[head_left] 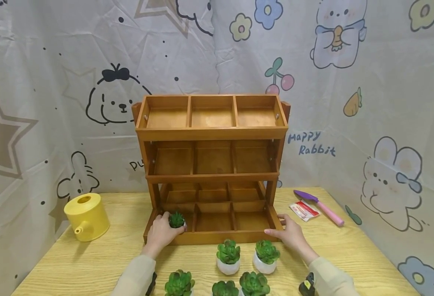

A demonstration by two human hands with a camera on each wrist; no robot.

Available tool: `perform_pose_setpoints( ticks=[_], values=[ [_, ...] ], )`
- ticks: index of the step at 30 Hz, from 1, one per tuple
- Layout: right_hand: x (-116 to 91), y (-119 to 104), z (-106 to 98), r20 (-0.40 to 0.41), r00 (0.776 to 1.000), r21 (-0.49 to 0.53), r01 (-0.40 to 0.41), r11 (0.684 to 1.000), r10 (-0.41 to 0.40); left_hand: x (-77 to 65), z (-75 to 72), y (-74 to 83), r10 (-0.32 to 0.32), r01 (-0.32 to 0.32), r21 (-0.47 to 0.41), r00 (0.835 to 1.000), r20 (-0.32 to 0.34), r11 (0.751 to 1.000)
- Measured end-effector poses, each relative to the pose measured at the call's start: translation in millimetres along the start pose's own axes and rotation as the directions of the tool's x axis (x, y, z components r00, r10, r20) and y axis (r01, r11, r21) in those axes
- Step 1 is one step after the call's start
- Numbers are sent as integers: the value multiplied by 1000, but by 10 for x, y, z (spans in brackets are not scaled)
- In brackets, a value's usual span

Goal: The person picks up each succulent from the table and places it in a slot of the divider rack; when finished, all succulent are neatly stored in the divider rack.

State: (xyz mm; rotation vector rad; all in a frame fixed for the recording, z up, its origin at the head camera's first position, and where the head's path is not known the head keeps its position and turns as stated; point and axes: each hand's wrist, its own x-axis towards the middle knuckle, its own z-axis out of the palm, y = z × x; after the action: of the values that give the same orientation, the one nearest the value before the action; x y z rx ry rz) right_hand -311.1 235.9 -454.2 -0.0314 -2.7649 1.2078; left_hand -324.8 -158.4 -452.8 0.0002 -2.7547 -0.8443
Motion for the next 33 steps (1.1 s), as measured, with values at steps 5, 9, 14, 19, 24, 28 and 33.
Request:
perform_pose_setpoints(
  ticks=[5, 9, 14, 19, 24, 28, 33],
  values=[
    [4, -16, -2, 2, 1000, -5, -3, 1000, 3, -2, -13, -6, -1, 1, 3, 1000, 3, 1000],
    [2, -25, -1, 3, 1000, -6, 1, 1000, -1, -12, -28, -9, 1, -1, 1, 1000, 2, 1000],
    [-8, -32, 3, 2, 1000, -3, 2, 1000, -2, -27, -27, -20, 11, -11, -4, 1000, 6, 1000],
    [-11, -41, 15, 0, 1000, 1, 13, 1000, -13, -64, -42, -15, 0, 1, -34, 1000, 19, 999],
    [-19, -43, 7, -2, 1000, 2, 11, 1000, -11, -128, -151, 71, 32, -34, -60, 999, -38, 998],
    [-23, -41, -12, 6, 1000, 12, 5, 1000, -5, -215, -284, 159, 103, -108, -79, 992, -70, 991],
    [-26, -40, -16, 9, 1000, 13, 0, 1000, 0, -438, -446, 238, 212, -207, -156, 977, 16, 966]
  ],
)
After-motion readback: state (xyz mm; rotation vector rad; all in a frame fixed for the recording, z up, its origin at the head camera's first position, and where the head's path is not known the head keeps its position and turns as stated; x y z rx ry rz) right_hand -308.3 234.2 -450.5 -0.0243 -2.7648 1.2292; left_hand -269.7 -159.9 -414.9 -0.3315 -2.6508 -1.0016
